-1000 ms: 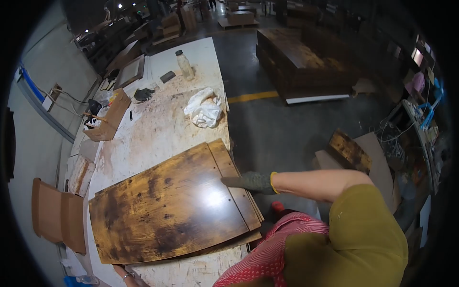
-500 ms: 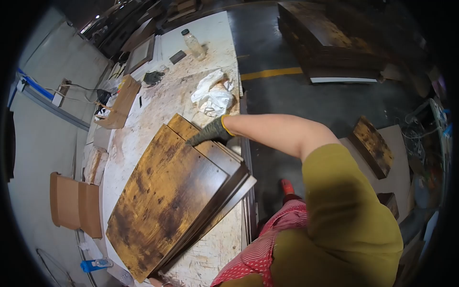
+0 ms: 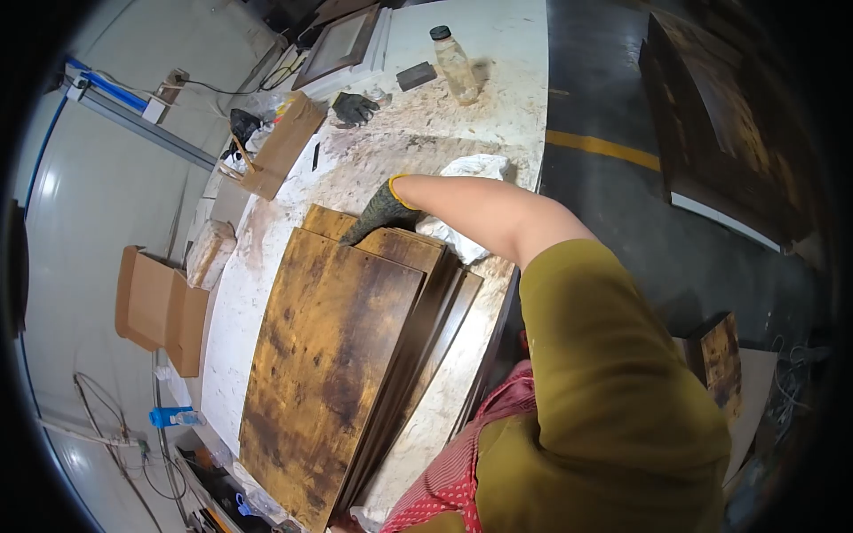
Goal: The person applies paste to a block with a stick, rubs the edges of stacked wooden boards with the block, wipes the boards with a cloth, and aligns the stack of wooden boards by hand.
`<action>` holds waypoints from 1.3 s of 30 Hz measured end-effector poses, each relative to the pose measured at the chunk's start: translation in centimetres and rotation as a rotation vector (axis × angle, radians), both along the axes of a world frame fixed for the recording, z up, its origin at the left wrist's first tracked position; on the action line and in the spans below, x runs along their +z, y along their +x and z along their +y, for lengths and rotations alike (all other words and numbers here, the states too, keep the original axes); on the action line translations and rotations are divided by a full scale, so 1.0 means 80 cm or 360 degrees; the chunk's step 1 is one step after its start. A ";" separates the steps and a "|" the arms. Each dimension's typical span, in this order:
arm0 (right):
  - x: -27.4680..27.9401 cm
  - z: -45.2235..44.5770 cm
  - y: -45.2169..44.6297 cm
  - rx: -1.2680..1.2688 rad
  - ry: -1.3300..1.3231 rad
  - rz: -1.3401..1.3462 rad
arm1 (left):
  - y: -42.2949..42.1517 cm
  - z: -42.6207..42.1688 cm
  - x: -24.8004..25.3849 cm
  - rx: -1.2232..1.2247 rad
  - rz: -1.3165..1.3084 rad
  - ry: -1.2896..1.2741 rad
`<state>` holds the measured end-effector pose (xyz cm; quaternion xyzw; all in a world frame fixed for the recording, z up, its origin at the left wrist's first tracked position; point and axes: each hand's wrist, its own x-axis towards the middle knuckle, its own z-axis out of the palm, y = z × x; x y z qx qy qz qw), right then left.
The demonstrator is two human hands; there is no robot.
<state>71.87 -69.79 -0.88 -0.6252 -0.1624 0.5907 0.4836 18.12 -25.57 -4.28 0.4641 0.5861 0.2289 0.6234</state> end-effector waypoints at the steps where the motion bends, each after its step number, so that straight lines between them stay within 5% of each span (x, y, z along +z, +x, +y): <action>1: 0.001 -0.003 0.001 -0.0003 -0.0036 -0.0054 | -0.007 -0.012 0.001 0.0048 -0.0017 -0.0010; 2: 0.006 -0.002 0.003 0.0007 -0.0067 -0.0106 | -0.015 -0.022 0.005 0.0104 -0.0031 -0.0015; 4: 0.012 -0.029 -0.005 0.0473 -0.0044 -0.2113 | -0.031 -0.035 0.012 0.0205 -0.0075 -0.0028; 5: 0.009 -0.047 -0.041 -0.0079 0.0136 -0.2649 | -0.040 -0.037 0.016 0.0257 -0.0113 -0.0049; 6: 0.017 -0.064 -0.076 -0.0701 -0.0029 -0.2132 | -0.052 -0.034 0.022 0.0295 -0.0190 -0.0063; 7: 0.016 -0.086 -0.105 -0.0818 0.0017 -0.2309 | -0.059 -0.027 0.028 0.0308 -0.0289 -0.0099; 9: -0.023 -0.130 -0.152 -0.0675 -0.0218 -0.2786 | -0.083 -0.003 0.031 0.0033 -0.0529 -0.0134; 10: -0.017 -0.137 -0.166 -0.0434 -0.0446 -0.2641 | -0.090 0.018 0.028 -0.0105 -0.0794 -0.0378; 12: -0.102 -0.178 -0.130 0.0056 -0.0570 -0.2805 | -0.068 0.030 0.026 -0.0239 -0.0446 -0.0218; 15: -0.129 -0.183 -0.040 -0.0209 -0.0577 -0.2812 | -0.011 0.015 0.020 -0.0190 0.0027 -0.0165; 17: -0.105 -0.136 -0.001 -0.0218 -0.0584 -0.2904 | 0.016 -0.007 0.027 -0.0250 -0.0071 -0.0226; 19: -0.008 -0.068 -0.023 -0.0815 0.0022 -0.1903 | 0.019 -0.011 0.027 -0.0381 -0.0118 -0.0353; 20: -0.037 -0.067 0.007 -0.0178 0.0086 -0.2918 | 0.021 -0.006 0.018 -0.0438 -0.0147 -0.0278; 21: 0.007 -0.024 -0.018 -0.0716 0.0023 -0.1635 | 0.025 0.001 0.005 -0.0515 -0.0186 -0.0211; 22: -0.004 -0.021 -0.004 -0.0455 0.0185 -0.1428 | 0.027 0.004 0.004 -0.0636 -0.0127 -0.0025; 23: 0.021 -0.002 -0.024 -0.0835 0.0138 -0.0872 | 0.024 0.012 -0.003 -0.0565 -0.0169 -0.0048; 25: 0.020 0.000 -0.019 -0.0786 -0.0019 -0.0481 | 0.029 0.014 0.006 -0.0583 -0.0464 -0.0306; 29: 0.014 0.003 -0.039 -0.0872 0.0050 -0.0760 | 0.044 0.020 -0.015 -0.0275 -0.0270 -0.0075; 39: -0.010 -0.026 -0.073 -0.0735 0.0094 -0.0473 | 0.042 0.007 0.004 -0.0167 -0.0204 -0.0174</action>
